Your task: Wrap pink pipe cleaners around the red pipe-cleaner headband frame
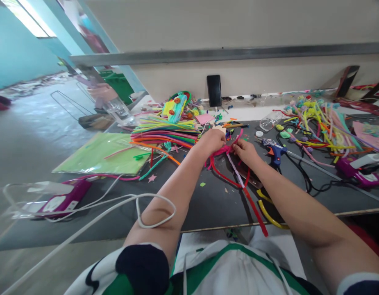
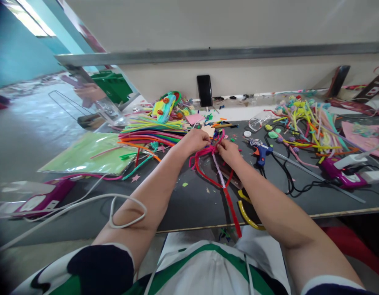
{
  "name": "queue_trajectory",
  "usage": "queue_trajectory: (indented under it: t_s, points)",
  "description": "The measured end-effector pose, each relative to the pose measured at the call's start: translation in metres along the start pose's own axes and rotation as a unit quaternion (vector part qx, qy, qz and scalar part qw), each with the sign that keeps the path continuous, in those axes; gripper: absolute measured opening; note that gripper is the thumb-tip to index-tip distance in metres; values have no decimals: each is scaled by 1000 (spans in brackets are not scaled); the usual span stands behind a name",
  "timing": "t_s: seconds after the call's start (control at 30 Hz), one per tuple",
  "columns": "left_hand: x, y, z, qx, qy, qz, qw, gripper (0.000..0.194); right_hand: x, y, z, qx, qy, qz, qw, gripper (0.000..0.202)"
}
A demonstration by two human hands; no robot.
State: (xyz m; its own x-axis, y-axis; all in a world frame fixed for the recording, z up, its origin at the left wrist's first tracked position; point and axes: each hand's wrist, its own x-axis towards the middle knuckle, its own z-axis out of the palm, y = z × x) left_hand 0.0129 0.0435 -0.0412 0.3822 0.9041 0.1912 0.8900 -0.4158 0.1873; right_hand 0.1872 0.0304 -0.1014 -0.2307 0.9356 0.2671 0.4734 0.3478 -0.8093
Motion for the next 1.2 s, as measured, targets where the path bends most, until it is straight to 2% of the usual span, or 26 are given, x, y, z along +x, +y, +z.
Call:
queue_trajectory:
  t_s: [0.13,0.27,0.4,0.53,0.63,0.8,0.93,1.0,1.1,1.2]
  points:
    - [-1,1,-4,28,-22,-8,999,26,1,0,1,27,19,41,999,16]
    - [-4,7,-8,36,-44,-4,998,26,2,1,4,106,13,82,991,15]
    - [-5,11,-10,36,-66,-6,997,25,1,0,7,212,-18,115,970,8]
    - [-7,11,-10,55,-71,-28,996,23,-2,-4,10,239,-59,112,963,8]
    - [-8,12,-10,57,-63,-33,996,21,-3,-4,9,210,-62,93,971,13]
    - [-9,13,-11,26,-68,-44,996,18,-2,1,6,85,-7,64,994,6]
    - [-7,10,-9,29,-103,-34,994,16,4,11,6,-42,46,-33,997,6]
    - [-7,9,-7,39,-111,-35,992,17,8,16,8,-86,52,-78,992,8]
    - [-7,8,-3,62,-92,-43,993,19,12,21,10,-101,26,-92,990,12]
    - [-8,7,2,67,-35,-34,997,21,11,23,9,-87,18,-84,992,14]
